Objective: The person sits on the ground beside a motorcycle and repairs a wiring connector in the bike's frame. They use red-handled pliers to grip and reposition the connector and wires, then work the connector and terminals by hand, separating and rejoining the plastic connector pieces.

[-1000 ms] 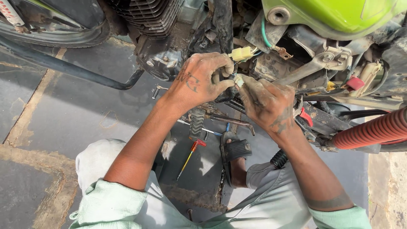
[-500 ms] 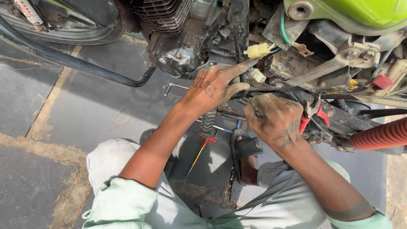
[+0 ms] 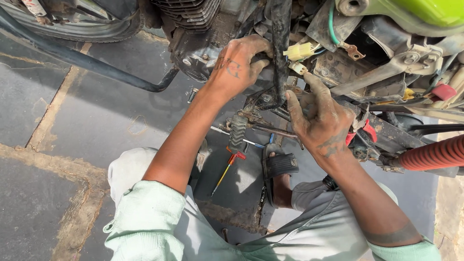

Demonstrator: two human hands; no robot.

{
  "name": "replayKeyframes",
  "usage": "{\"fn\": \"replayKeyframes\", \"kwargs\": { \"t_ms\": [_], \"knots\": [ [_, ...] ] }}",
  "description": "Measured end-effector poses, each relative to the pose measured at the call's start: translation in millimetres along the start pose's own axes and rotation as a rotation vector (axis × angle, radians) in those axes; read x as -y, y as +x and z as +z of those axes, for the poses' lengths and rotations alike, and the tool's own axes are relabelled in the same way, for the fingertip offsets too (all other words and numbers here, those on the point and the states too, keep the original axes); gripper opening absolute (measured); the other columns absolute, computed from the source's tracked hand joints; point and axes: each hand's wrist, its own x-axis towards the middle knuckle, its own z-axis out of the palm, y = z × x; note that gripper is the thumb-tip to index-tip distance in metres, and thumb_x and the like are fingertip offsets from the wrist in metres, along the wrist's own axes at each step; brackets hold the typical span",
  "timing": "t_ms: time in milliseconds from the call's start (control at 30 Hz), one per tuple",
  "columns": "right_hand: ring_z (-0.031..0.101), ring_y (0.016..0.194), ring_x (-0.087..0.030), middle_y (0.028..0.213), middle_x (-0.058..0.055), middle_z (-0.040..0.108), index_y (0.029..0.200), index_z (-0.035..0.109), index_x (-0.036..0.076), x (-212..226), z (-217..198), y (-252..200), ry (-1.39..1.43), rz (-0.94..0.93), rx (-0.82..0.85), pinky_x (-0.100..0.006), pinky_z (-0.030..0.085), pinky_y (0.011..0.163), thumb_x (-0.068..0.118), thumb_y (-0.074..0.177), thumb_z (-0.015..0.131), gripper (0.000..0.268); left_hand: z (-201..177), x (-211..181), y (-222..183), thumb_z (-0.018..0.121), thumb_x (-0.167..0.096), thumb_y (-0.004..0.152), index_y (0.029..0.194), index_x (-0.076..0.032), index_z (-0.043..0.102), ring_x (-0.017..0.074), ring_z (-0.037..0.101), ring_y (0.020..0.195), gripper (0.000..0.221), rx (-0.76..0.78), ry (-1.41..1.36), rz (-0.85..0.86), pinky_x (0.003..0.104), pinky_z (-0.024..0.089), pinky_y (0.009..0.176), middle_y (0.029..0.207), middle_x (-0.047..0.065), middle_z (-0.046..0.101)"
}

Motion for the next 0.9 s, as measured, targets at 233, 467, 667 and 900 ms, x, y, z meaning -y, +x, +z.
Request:
{"fn": "replayKeyframes", "kwargs": {
  "t_ms": [233, 467, 667, 900],
  "knots": [
    [0.061, 0.049, -0.02, 0.061, -0.009, 0.063, 0.149, 0.049, -0.007, -15, 36, -7, -0.064, 0.116, 0.124, -0.033, 0.047, 0.051, 0.011, 0.1, 0.082, 0.061, 34, 6, 3, 0.077, 0.004, 0.08, 0.103, -0.001, 0.06, 0.0249, 0.071, 0.065, 0.029, 0.056, -0.229, -0.309, 0.04, 0.056, 0.064, 0.087, 0.013, 0.069],
    [0.068, 0.052, -0.02, 0.064, -0.008, 0.067, 0.161, 0.011, -0.006, -27, 54, -4, 0.218, 0.263, 0.308, -0.032, 0.053, 0.055, 0.019, 0.096, 0.083, 0.1, 46, 21, -7, 0.073, 0.006, 0.086, 0.127, -0.003, 0.043, 0.0327, 0.072, 0.102, 0.052, 0.031, -0.344, -0.306, 0.043, 0.06, 0.075, 0.12, 0.022, 0.066],
    [0.074, 0.061, -0.019, 0.081, -0.01, 0.075, 0.161, -0.003, -0.01, -27, 57, -4, 0.24, 0.252, 0.288, -0.031, 0.057, 0.058, 0.018, 0.098, 0.082, 0.109, 40, 27, -6, 0.073, -0.001, 0.093, 0.143, -0.003, 0.038, 0.0428, 0.067, 0.115, 0.061, 0.112, -0.104, -0.209, 0.051, 0.057, 0.093, 0.122, 0.026, 0.069],
    [0.073, 0.06, -0.021, 0.081, -0.01, 0.077, 0.157, -0.01, -0.015, -26, 56, -8, 0.155, 0.224, 0.305, -0.034, 0.059, 0.06, 0.022, 0.1, 0.08, 0.113, 39, 25, -6, 0.071, -0.007, 0.086, 0.112, 0.0, 0.068, 0.0404, 0.073, 0.092, 0.026, 0.124, 0.244, -0.212, 0.048, 0.06, 0.074, 0.11, 0.027, 0.069]
  ]
}}
